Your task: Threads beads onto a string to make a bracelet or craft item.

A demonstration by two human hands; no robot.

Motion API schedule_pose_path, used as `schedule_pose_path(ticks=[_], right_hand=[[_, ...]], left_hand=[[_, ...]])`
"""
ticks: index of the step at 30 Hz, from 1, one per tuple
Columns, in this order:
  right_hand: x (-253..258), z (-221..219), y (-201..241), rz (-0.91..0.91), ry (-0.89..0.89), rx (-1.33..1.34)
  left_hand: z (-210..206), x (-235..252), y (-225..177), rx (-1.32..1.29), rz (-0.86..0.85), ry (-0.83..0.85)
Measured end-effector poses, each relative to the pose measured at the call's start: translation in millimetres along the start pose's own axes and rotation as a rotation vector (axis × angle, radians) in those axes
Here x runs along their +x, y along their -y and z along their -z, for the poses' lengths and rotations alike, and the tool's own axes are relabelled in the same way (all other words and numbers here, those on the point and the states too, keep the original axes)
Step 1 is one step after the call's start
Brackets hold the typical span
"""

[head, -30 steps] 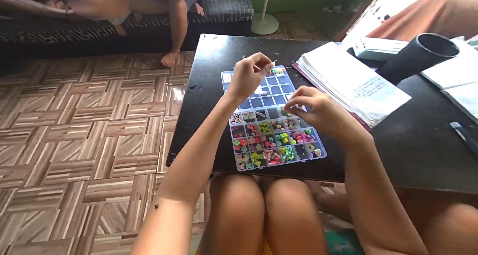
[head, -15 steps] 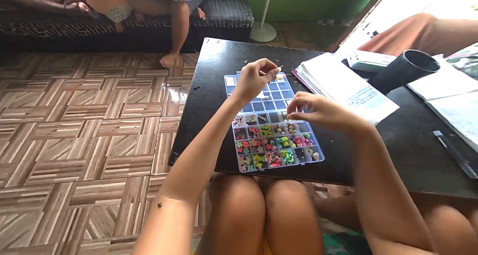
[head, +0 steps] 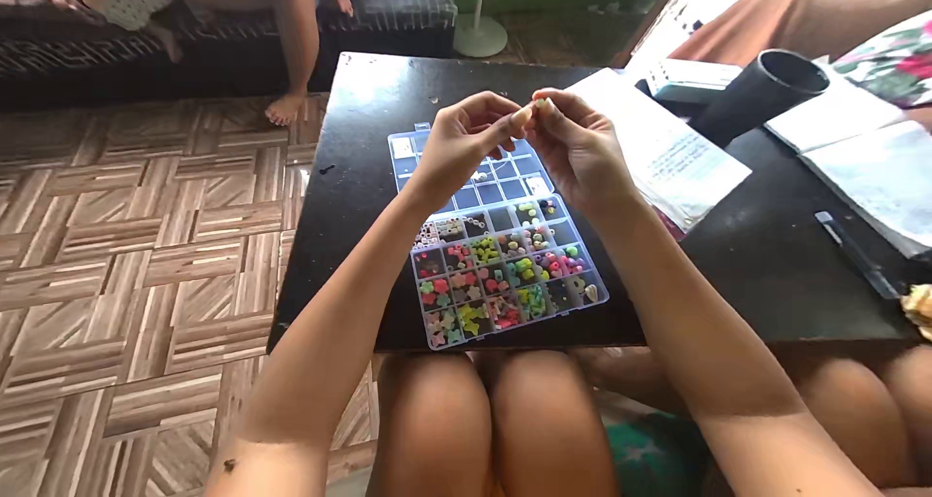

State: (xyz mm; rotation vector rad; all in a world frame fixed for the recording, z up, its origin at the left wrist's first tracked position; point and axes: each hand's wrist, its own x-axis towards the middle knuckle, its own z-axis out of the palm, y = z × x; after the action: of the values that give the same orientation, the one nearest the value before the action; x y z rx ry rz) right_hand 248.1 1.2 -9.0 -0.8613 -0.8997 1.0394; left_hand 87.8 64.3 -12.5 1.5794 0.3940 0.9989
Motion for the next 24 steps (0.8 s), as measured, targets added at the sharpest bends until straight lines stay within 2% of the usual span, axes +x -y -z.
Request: schedule_pose_path(ticks=[24], right_hand=[[-0.1, -1.9, -4.6, 0.060, 0.114, 0.221]], left_hand=[[-2.7, -1.8, -3.5, -0.044, -0.044, 0.003]])
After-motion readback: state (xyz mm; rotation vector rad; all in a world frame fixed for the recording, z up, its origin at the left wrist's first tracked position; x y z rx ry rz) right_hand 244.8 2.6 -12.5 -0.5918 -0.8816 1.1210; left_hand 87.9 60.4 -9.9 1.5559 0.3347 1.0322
